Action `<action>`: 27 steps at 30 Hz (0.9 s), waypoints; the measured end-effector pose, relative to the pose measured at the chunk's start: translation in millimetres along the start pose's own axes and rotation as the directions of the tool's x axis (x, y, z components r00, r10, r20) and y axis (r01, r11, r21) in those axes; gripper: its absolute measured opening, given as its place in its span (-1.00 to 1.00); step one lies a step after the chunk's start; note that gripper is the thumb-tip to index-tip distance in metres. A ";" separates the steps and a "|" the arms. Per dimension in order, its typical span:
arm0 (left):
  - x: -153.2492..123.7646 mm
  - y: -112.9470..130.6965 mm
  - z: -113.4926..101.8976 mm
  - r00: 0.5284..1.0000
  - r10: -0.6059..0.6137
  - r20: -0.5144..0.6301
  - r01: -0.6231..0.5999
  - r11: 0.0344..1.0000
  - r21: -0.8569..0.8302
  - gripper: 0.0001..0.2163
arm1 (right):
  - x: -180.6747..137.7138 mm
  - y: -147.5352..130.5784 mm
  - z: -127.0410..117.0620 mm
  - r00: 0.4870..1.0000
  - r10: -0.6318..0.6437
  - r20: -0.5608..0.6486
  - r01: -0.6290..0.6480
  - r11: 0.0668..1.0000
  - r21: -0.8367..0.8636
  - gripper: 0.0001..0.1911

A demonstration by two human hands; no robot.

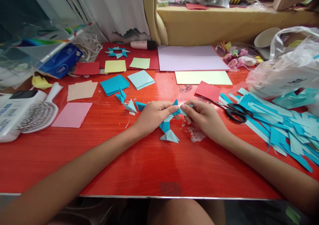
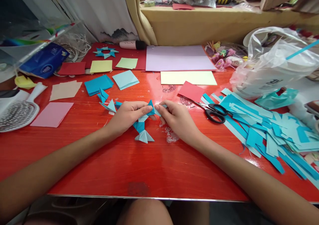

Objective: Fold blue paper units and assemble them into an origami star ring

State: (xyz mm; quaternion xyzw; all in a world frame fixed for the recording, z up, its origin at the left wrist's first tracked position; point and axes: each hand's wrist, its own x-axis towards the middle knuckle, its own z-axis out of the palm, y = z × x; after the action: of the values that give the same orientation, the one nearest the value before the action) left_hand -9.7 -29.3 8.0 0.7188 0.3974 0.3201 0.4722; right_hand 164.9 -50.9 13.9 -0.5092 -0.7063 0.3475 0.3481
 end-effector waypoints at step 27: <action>-1.2 6.1 -0.8 0.995 -0.098 -0.022 0.098 0.995 0.031 -0.77 | 39.3 -38.3 -15.5 0.966 -0.217 -0.140 0.155 0.921 -0.356 -0.74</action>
State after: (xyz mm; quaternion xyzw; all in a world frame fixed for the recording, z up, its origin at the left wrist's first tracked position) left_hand -9.3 -31.4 13.8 0.7027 0.4420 0.2974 0.4717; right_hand 150.4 -20.2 59.7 -0.5210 -0.7675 0.1380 0.3470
